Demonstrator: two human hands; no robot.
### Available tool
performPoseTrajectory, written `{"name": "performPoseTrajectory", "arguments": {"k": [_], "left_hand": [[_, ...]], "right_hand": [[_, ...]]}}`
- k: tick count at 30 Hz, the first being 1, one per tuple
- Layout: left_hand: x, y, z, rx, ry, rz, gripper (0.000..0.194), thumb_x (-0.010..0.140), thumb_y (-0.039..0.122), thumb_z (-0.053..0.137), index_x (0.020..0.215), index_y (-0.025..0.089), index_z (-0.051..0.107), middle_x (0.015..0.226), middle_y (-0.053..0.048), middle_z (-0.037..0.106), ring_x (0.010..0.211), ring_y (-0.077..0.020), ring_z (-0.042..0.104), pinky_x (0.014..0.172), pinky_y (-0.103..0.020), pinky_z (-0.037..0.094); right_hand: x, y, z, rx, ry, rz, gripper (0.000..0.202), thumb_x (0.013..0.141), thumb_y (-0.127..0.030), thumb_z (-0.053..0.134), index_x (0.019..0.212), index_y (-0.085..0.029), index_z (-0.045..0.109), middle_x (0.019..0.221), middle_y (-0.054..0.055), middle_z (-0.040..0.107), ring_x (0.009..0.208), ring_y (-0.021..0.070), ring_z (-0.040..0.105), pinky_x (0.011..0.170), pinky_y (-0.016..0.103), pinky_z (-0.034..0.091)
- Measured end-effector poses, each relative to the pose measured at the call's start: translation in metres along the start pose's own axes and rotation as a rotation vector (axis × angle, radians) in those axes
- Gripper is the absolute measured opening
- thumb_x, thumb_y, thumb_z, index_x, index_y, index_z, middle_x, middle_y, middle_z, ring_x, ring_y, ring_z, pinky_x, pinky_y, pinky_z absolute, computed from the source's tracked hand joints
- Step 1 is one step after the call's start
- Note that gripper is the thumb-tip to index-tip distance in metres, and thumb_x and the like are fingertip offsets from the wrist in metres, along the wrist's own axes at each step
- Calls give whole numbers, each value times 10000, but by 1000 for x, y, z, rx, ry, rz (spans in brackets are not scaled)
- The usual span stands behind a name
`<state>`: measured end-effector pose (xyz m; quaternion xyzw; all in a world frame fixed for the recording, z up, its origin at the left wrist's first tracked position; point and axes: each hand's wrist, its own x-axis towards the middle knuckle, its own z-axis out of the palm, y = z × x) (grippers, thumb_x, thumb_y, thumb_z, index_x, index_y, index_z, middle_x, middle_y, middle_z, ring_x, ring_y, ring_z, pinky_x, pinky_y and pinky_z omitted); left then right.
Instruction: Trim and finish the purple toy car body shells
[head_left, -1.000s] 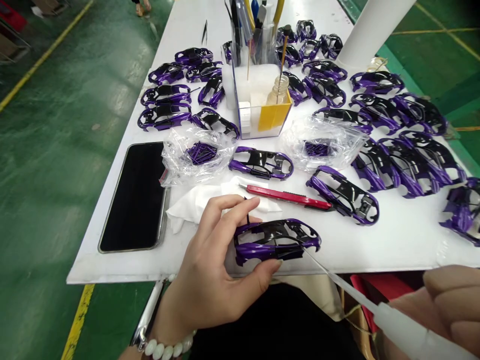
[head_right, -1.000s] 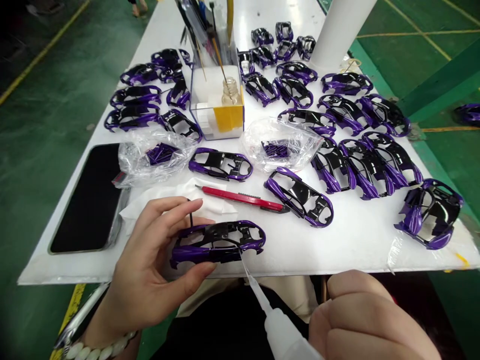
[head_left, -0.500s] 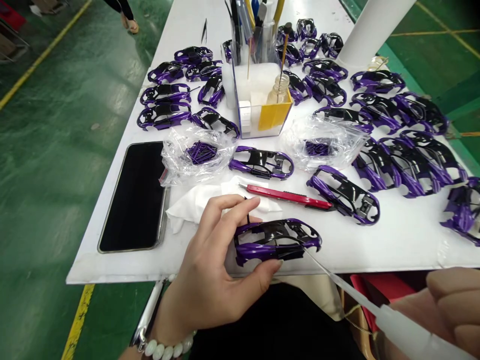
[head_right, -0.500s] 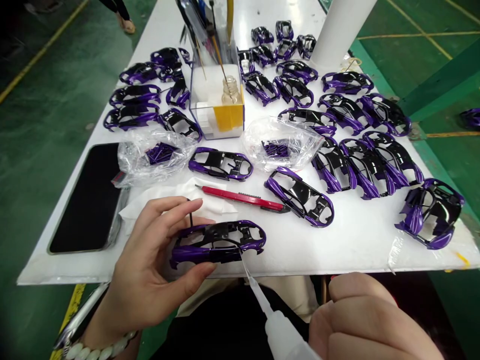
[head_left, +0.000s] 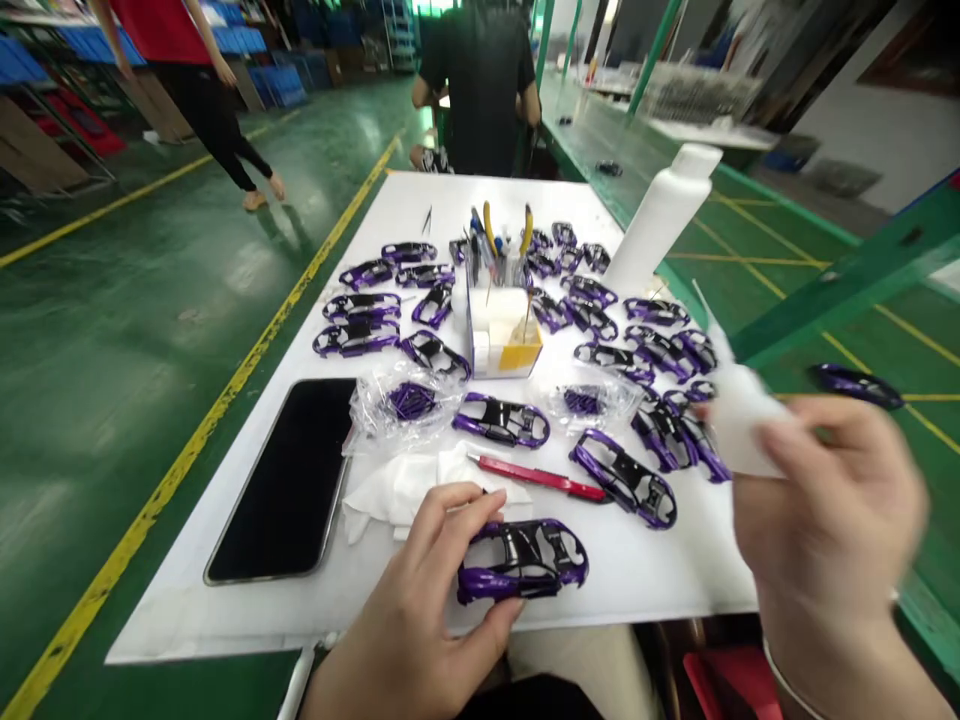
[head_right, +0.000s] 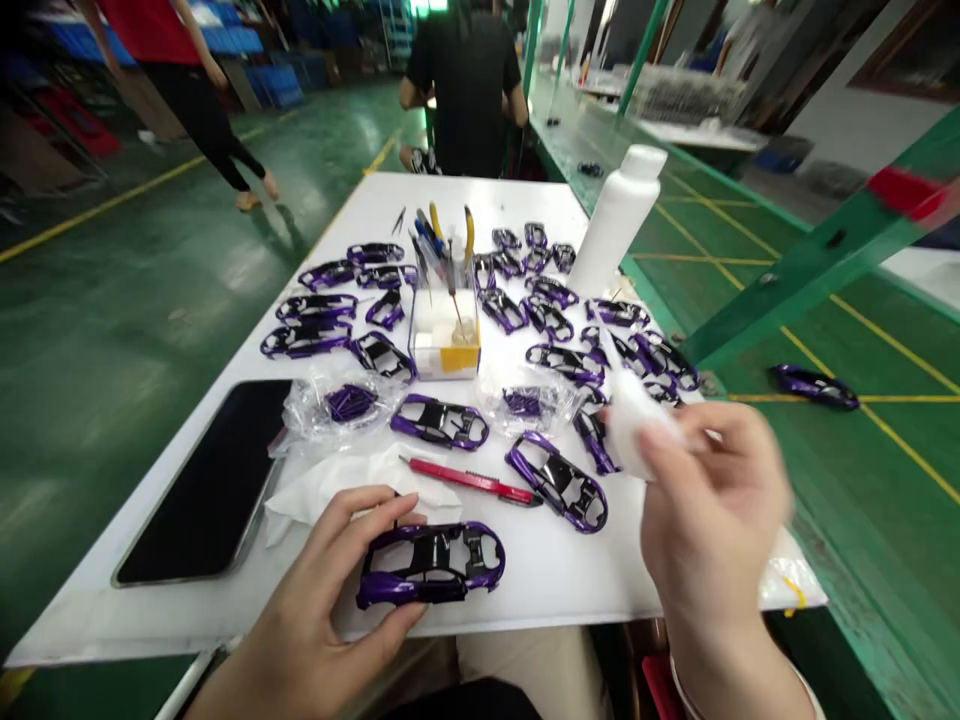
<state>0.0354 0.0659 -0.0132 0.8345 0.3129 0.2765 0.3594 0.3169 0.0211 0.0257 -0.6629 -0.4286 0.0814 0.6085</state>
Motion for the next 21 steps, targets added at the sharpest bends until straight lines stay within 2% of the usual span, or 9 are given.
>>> {"name": "performPoseTrajectory", "arguments": {"k": [2,4,7,10,15,19,21], "left_hand": [[-2,-2,2,-1,15,21,696,856,123,623,1482,325,396,1363,-102,512,1280,-272,594,1023,-349,591],[-2,-5,4,-4,32,31,718,830,97,622,1478,324,413,1357,-111,540,1266,-289,615,1004,-367,605],[-2,-8,6,-13,50,34,724,807,86,644,1466,315,449,1361,-119,562,1276,-308,615,1026,-407,594],[-1,-10,6,-42,56,26,701,806,115,677,1452,296,474,1361,-127,561,1293,-320,601,1054,-441,573],[-3,-8,4,-97,43,-34,615,870,242,699,1440,289,473,1376,-142,523,1293,-322,593,1064,-467,556],[-2,-4,0,-133,-35,-118,650,832,260,723,1436,248,485,1403,-172,505,1298,-352,590,1064,-480,552],[0,-5,0,-127,-74,-142,676,786,235,747,1420,232,514,1373,-180,529,1212,-348,648,1013,-473,585]], "right_hand": [[25,-3,19,32,-79,-36,302,807,-414,766,857,-291,495,716,-47,454,592,166,495,555,308,431],[49,-1,41,12,-206,-51,353,756,-393,798,898,-272,498,668,-61,506,593,171,536,583,317,460],[84,8,75,-101,-293,-59,306,856,-380,768,988,-205,554,781,-31,602,687,168,602,704,348,529],[108,18,98,-247,-346,-21,244,972,-383,686,1058,-164,619,898,6,628,726,155,611,711,337,555],[121,33,108,-404,-397,4,278,988,-364,681,1169,-161,627,1077,55,654,887,196,658,789,382,589],[119,42,110,-451,-459,-10,270,991,-371,677,1154,-160,635,1066,54,660,879,195,662,794,387,591],[118,46,114,-470,-491,-2,250,994,-369,674,1129,-161,642,1047,50,664,862,187,662,784,377,592]]}}
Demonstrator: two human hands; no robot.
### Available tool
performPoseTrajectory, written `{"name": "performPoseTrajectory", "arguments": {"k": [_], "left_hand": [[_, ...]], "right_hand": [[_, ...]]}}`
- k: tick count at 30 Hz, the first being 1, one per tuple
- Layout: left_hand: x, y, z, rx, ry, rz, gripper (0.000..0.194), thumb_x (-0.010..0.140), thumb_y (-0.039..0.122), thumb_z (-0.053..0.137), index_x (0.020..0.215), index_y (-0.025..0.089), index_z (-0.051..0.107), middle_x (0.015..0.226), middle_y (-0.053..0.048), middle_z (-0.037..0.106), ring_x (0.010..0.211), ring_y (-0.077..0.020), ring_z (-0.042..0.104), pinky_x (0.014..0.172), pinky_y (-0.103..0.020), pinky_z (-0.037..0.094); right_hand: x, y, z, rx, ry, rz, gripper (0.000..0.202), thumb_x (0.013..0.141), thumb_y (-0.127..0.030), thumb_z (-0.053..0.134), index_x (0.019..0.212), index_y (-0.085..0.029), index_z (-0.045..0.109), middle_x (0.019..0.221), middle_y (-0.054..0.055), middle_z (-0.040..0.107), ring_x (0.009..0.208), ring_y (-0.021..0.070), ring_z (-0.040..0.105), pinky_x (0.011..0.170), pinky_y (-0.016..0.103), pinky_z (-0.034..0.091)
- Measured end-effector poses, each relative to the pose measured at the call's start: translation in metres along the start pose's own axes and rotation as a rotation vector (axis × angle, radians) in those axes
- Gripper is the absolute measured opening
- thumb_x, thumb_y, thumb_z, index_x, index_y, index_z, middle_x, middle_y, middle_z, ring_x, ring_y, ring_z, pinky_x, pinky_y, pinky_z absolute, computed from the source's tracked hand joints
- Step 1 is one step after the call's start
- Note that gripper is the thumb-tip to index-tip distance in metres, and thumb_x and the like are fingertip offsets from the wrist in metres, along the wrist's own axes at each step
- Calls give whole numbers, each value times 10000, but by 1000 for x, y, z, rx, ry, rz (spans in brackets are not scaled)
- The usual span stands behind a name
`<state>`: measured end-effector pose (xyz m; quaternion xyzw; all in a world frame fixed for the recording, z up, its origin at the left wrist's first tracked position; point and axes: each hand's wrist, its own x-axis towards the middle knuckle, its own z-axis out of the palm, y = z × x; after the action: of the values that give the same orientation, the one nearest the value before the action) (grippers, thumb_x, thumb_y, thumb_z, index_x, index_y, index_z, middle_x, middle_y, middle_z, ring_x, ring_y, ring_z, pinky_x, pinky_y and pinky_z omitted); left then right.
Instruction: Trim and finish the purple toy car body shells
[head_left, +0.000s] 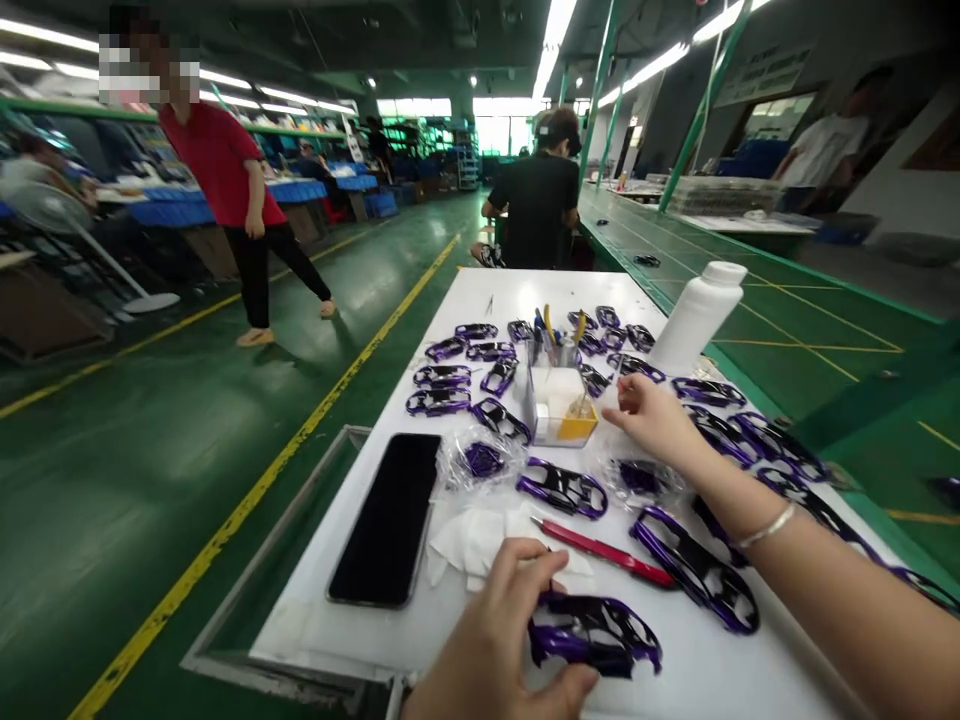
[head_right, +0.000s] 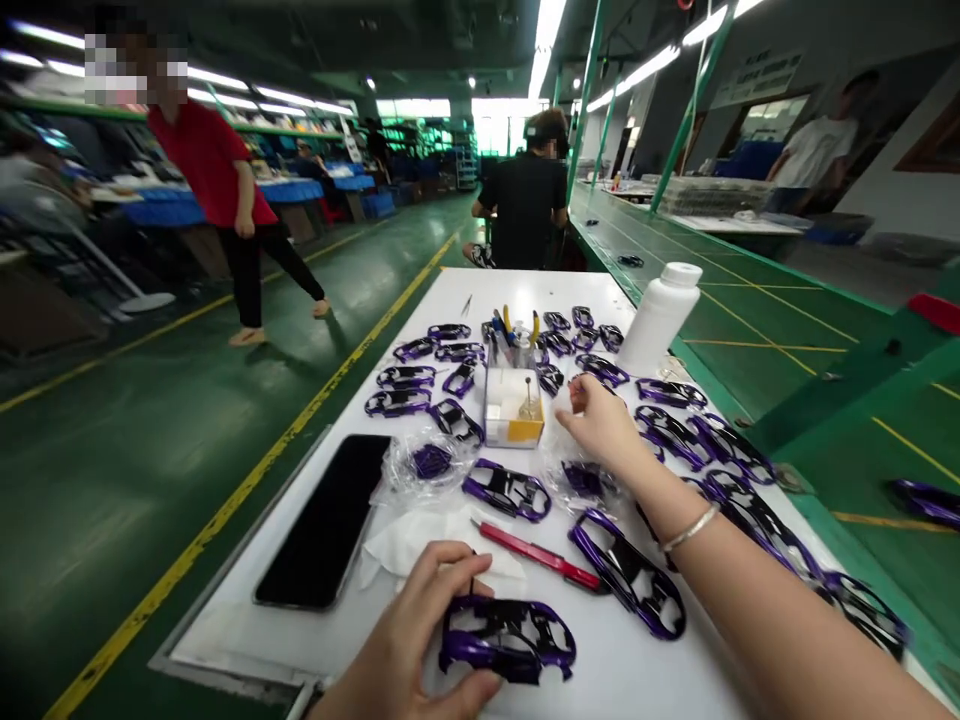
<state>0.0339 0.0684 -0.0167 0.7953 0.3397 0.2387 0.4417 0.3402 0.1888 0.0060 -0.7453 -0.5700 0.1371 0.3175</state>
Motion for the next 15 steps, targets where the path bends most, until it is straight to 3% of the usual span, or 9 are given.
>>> {"name": "performPoseTrajectory", "arguments": {"k": [4,10,15], "left_hand": [[7,-6,3,43,-36,4,772,669,185,802,1398,204,548,1297,-191,567,1026,-338,723,866,-462,650],[6,-2,5,52,-64,7,785,688,43,672,1442,194,515,1366,-191,546,1234,-361,623,1005,-472,587],[3,2,4,25,-64,16,732,780,45,615,1482,183,461,1440,-191,489,1369,-337,514,1139,-483,481]], "right_hand": [[3,2,7,-35,-54,21,229,998,-356,669,1127,-167,646,1056,51,667,867,185,663,790,373,595],[0,1,0,-97,-109,41,253,994,-355,677,1149,-159,639,1069,54,665,880,191,668,790,378,597],[-1,-9,0,-145,-124,63,245,993,-351,678,1142,-159,643,1078,56,666,899,196,668,808,388,593]]}}
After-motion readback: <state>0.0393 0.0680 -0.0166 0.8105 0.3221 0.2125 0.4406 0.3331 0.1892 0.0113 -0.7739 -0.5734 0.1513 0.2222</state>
